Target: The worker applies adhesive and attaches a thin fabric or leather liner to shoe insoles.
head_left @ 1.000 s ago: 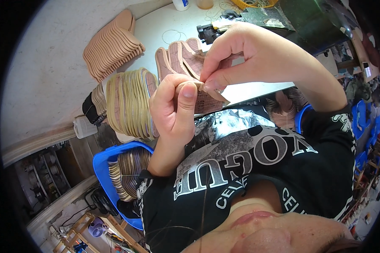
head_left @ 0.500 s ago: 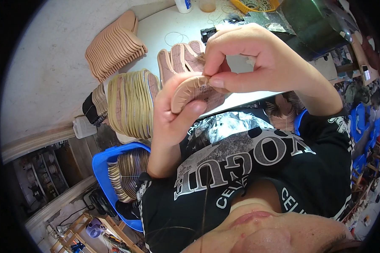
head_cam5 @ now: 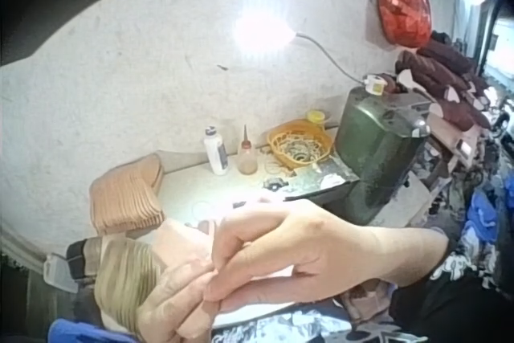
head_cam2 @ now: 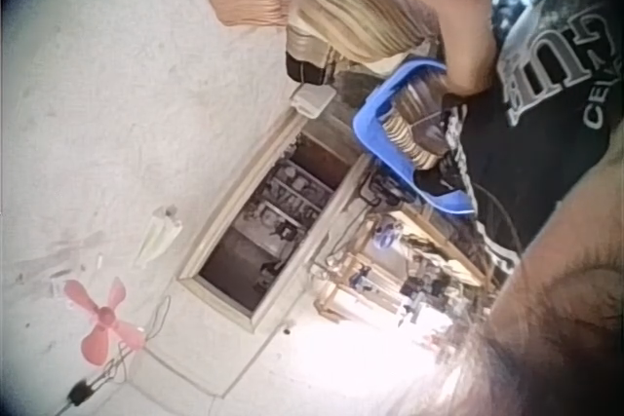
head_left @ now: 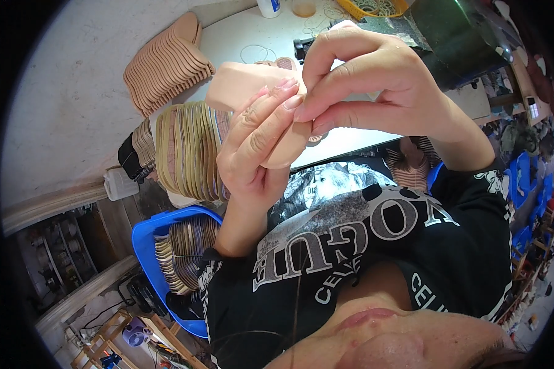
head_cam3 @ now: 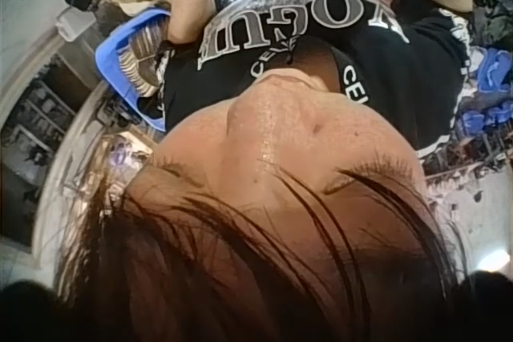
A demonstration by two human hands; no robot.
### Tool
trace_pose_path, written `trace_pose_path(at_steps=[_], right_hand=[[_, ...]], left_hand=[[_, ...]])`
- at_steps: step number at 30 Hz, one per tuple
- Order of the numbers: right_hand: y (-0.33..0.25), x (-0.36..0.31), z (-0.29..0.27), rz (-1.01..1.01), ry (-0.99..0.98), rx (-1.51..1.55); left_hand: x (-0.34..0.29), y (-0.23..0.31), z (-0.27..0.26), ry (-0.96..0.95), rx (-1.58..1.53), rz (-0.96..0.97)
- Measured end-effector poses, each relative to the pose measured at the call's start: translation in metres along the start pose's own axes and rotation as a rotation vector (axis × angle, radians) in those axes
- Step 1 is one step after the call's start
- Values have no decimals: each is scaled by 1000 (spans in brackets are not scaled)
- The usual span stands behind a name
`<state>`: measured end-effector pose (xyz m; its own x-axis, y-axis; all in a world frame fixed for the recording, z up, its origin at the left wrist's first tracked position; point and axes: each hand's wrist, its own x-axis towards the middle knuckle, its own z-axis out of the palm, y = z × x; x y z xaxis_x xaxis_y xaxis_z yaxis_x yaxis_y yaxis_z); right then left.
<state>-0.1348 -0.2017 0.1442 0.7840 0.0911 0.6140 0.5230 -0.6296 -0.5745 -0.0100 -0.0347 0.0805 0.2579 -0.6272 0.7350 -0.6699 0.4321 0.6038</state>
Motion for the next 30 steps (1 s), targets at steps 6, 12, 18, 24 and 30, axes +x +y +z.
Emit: trace_pose_path(at_steps=[6, 12, 18, 24, 30], right_hand=[[0, 0, -1, -78, -3, -73], [-11, 7, 5, -164, 70, -432], [15, -17, 31, 83, 326, -133], [13, -54, 65, 459, 363, 502], [20, -63, 64, 530, 366, 508]], left_hand=[[1, 0, 2, 1, 20, 16], [-2, -1, 8, 90, 81, -34], [0, -22, 8, 192, 482, 222], [-4, -30, 14, 271, 625, 325], [-4, -31, 10, 231, 552, 340]])
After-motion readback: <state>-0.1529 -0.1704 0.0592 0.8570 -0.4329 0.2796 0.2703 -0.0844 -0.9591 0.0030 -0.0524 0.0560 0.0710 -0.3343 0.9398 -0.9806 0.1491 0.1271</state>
